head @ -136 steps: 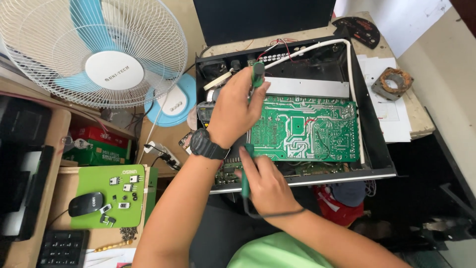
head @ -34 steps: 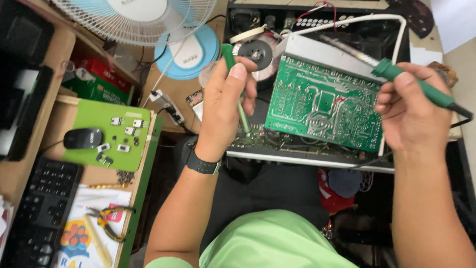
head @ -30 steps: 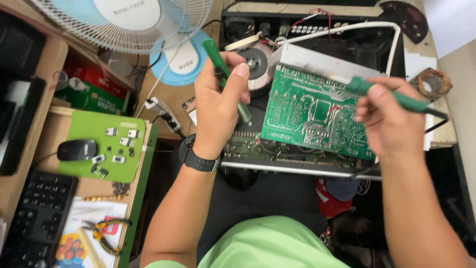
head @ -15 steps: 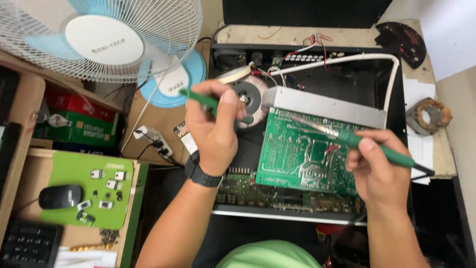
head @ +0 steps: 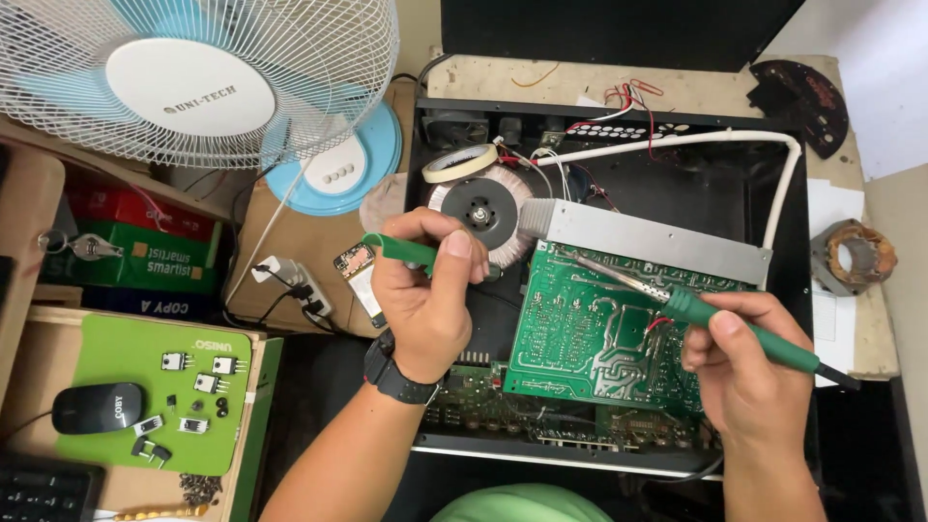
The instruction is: Performing a final internal inspection and soldering components on a circuit board.
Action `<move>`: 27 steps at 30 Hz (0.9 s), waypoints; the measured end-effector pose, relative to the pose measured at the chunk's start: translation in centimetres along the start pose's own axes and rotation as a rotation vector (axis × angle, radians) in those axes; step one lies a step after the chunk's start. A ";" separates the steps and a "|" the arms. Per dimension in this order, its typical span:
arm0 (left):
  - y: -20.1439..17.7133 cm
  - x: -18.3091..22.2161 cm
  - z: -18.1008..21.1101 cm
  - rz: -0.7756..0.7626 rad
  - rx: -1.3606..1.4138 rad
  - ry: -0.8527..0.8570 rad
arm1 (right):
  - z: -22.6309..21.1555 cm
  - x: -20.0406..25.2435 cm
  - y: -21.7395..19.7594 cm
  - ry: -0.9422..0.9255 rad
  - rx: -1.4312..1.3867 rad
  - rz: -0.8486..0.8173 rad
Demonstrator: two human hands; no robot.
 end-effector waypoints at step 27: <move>0.2 0.7 -0.8 -0.008 0.034 -0.013 | -0.6 0.2 0.4 -0.030 0.064 0.015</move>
Point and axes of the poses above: each hand's wrist, its own x-axis away from the middle knuckle, its own y-axis out of the palm, z = x × y, the point moved 10 cm from there along -x, towards the middle knuckle, and after that the axes turned 6 degrees about x, right-handed, at the moved point
